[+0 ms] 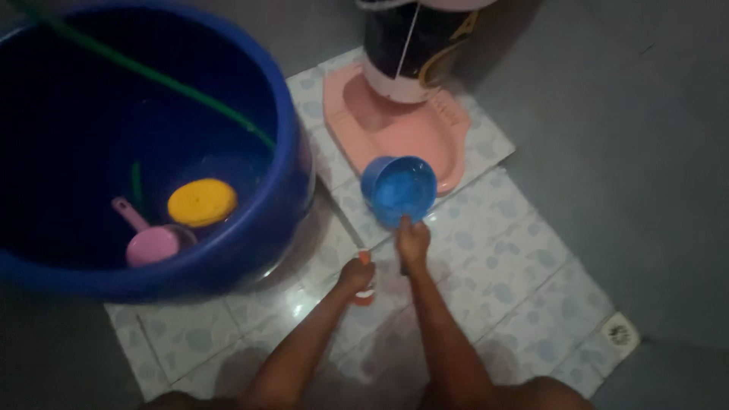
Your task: The person washes plastic toys, balls, and a scoop in a blue bucket filled with water using a small brush. The person rinses the items with water and dries their hands with a pink towel.
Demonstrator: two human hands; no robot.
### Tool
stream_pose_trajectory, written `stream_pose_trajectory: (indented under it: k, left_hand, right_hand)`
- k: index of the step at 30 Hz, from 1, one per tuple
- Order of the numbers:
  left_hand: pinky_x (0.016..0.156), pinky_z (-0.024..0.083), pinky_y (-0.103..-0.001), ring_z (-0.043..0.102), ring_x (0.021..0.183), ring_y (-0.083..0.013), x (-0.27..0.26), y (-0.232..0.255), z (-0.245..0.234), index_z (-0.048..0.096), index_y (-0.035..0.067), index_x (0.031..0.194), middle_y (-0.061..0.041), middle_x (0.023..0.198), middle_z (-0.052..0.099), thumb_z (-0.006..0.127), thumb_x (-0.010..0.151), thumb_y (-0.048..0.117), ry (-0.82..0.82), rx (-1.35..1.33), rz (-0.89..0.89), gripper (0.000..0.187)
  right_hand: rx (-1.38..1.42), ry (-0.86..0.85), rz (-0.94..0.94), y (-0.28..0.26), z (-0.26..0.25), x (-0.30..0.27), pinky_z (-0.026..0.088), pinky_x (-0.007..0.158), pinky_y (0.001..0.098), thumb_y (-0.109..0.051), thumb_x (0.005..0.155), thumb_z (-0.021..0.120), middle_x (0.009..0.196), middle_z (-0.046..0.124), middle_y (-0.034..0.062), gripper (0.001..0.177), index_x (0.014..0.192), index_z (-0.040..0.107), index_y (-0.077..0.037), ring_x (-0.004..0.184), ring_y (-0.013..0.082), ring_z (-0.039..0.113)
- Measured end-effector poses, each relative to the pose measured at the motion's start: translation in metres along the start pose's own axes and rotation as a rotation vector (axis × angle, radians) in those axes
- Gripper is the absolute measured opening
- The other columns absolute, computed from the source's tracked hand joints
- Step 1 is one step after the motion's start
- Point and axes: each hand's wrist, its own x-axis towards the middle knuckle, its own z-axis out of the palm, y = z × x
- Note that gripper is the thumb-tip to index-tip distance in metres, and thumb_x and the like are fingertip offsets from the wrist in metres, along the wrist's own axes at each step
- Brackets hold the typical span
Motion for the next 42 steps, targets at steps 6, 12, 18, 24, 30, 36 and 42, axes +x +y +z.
stream_pose_trajectory:
  k: [6,12,18,24,30,36,42]
  left_hand:
    - [0.053,0.050,-0.040,0.067,0.059,-0.0241,-0.062,0.079,-0.035,0.066,-0.002,0.087,-0.012,0.070,0.067,0.065,0.092,0.030,0.019,-0.357,-0.067,0.032]
    - [0.044,0.044,-0.037,0.057,0.052,-0.0178,-0.178,0.208,-0.092,0.064,0.008,0.096,-0.008,0.074,0.063,0.059,0.092,0.022,-0.041,-0.685,-0.024,0.015]
    - [0.044,0.045,-0.037,0.060,0.052,-0.0194,-0.318,0.361,-0.175,0.065,0.006,0.100,-0.007,0.073,0.066,0.056,0.098,0.049,-0.101,-0.354,-0.153,0.043]
    - [0.039,0.042,-0.038,0.058,0.045,-0.0204,-0.399,0.425,-0.205,0.065,0.003,0.100,-0.009,0.066,0.065,0.066,0.092,0.038,-0.134,-0.449,-0.035,0.036]
    - [0.036,0.037,-0.036,0.052,0.041,-0.0178,-0.471,0.483,-0.248,0.061,0.003,0.096,-0.008,0.062,0.059,0.066,0.094,0.032,-0.098,-0.411,-0.022,0.029]
    - [0.037,0.037,-0.033,0.051,0.043,-0.0131,-0.482,0.481,-0.254,0.065,0.008,0.101,-0.003,0.062,0.060,0.064,0.095,0.033,-0.038,-0.615,0.004,0.026]
    - [0.035,0.034,-0.035,0.046,0.040,-0.0153,-0.498,0.472,-0.264,0.064,0.005,0.099,-0.006,0.063,0.057,0.060,0.100,0.043,-0.202,-0.716,0.030,0.039]
  right_hand:
    - [0.395,0.022,0.248,-0.130,-0.015,-0.011,0.043,0.052,0.0380,-0.023,0.100,0.053,0.068,0.058,0.0050,0.028,0.089,0.061,0.001,0.056,0.0174,0.052]
    - [0.182,0.125,0.096,-0.259,-0.052,-0.016,0.048,0.063,0.0391,-0.024,0.102,0.055,0.074,0.064,0.0078,0.036,0.086,0.064,0.006,0.068,0.0220,0.059]
    - [0.362,0.053,0.205,-0.428,-0.111,-0.029,0.047,0.063,0.0364,-0.025,0.098,0.053,0.083,0.064,0.0058,0.027,0.104,0.062,-0.001,0.070,0.0187,0.060]
    - [0.172,-0.002,0.033,-0.534,-0.160,-0.033,0.049,0.067,0.0363,-0.027,0.107,0.052,0.082,0.065,0.0090,0.032,0.103,0.066,0.002,0.071,0.0178,0.058]
    - [0.373,-0.080,0.045,-0.626,-0.192,-0.049,0.052,0.071,0.0327,-0.024,0.107,0.051,0.093,0.068,0.0055,0.027,0.112,0.064,-0.001,0.080,0.0155,0.062]
    - [0.520,-0.108,0.233,-0.669,-0.205,-0.071,0.050,0.068,0.0314,-0.024,0.107,0.049,0.091,0.066,0.0067,0.029,0.112,0.063,0.000,0.077,0.0166,0.060]
    - [0.568,-0.042,0.188,-0.660,-0.206,-0.079,0.049,0.077,0.0319,-0.022,0.107,0.053,0.100,0.063,0.0077,0.027,0.120,0.060,0.000,0.088,0.0162,0.058]
